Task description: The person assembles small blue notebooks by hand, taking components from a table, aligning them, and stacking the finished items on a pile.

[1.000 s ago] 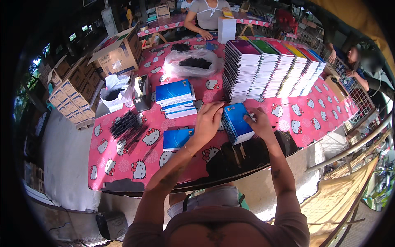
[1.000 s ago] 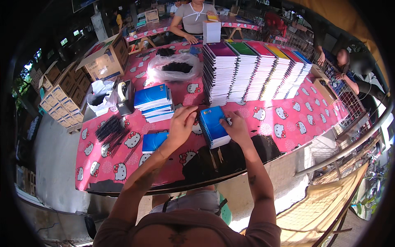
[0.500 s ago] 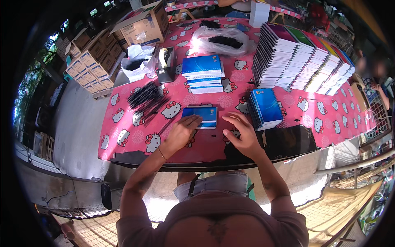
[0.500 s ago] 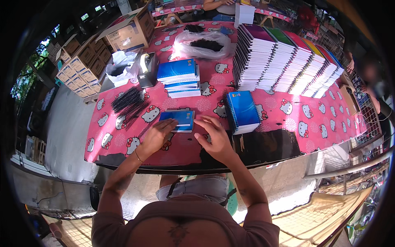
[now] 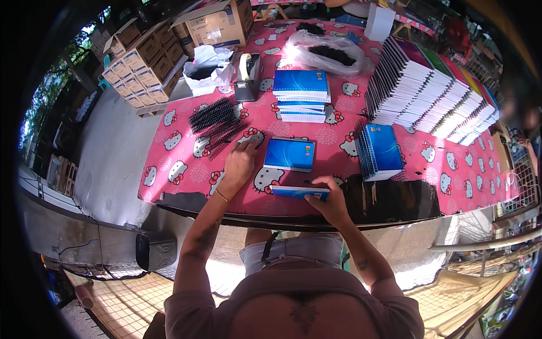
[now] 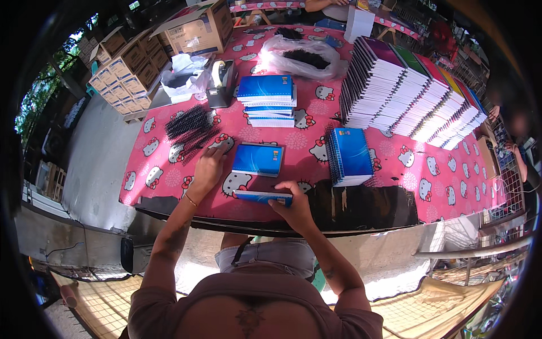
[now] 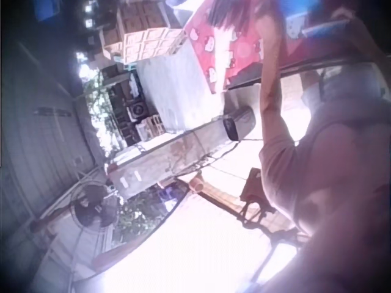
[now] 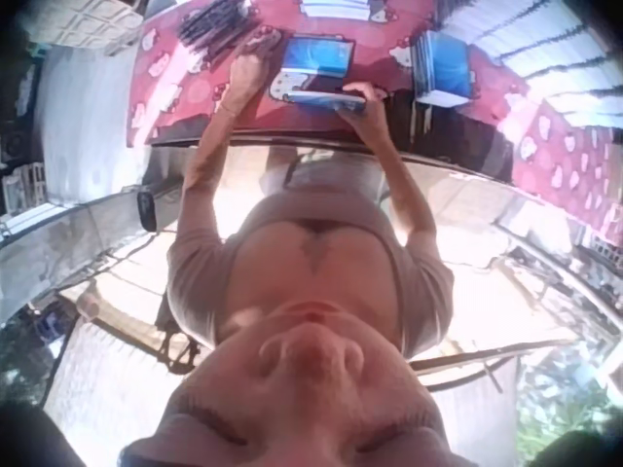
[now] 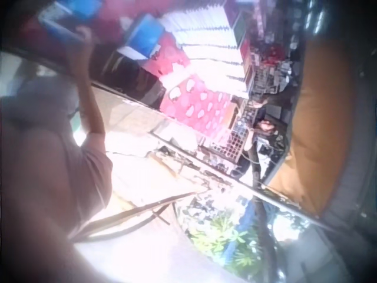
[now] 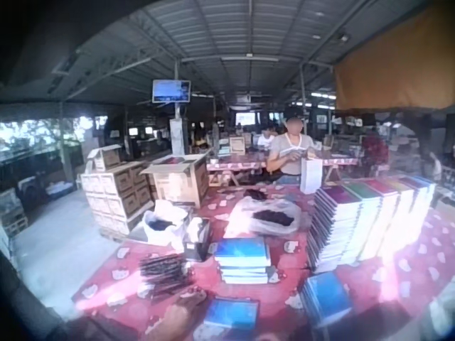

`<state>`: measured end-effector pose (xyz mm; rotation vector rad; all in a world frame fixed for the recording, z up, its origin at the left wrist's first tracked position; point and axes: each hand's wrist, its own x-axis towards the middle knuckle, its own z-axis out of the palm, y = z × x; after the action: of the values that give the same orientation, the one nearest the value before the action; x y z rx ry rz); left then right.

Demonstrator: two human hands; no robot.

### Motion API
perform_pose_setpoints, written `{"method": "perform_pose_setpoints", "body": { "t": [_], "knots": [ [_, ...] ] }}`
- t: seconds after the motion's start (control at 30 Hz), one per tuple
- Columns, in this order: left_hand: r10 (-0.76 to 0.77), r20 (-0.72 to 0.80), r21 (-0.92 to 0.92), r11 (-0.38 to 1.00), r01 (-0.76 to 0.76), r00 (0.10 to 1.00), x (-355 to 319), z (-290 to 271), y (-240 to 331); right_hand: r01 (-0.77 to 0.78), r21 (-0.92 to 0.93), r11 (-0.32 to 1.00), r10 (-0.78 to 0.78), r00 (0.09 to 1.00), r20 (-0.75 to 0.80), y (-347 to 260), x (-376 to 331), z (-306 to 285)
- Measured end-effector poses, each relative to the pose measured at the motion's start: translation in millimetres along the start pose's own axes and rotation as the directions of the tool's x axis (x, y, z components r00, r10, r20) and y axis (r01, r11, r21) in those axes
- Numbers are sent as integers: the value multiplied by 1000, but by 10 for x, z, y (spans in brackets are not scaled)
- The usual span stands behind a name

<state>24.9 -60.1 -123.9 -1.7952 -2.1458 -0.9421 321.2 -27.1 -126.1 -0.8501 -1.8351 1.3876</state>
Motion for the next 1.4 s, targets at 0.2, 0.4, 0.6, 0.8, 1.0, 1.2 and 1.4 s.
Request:
{"method": "perform_pose_setpoints", "body": {
  "t": [0.2, 0.4, 0.6, 0.8, 1.0, 1.2, 1.4],
  "knots": [
    [52, -40, -390, 919, -64, 998, -74, -483, 530, 110, -10, 994, -109, 992, 63, 121, 91, -80],
    [-93, 123, -526, 838, 145, 988, -555, -623, 830, 51, 37, 998, -55, 995, 88, 104, 184, -135],
    [-140, 133, -551, 812, 191, 981, -528, -549, 805, 84, 60, 995, -89, 993, 82, 160, 198, -115],
    [-48, -8, -449, 893, 39, 999, -491, -445, 707, 53, 28, 998, -56, 994, 91, 119, 193, -140],
    [81, -55, -432, 897, -97, 995, -472, -423, 636, 29, 59, 998, -36, 991, 132, 158, 201, -163],
    [121, 29, -532, 842, -88, 992, -369, -451, 621, 69, 49, 996, -76, 985, 157, 153, 201, -176],
    [211, 454, -682, 708, 185, 866, -290, -445, 477, 101, 69, 993, -111, 979, 169, 162, 212, -166]
  ]
}}
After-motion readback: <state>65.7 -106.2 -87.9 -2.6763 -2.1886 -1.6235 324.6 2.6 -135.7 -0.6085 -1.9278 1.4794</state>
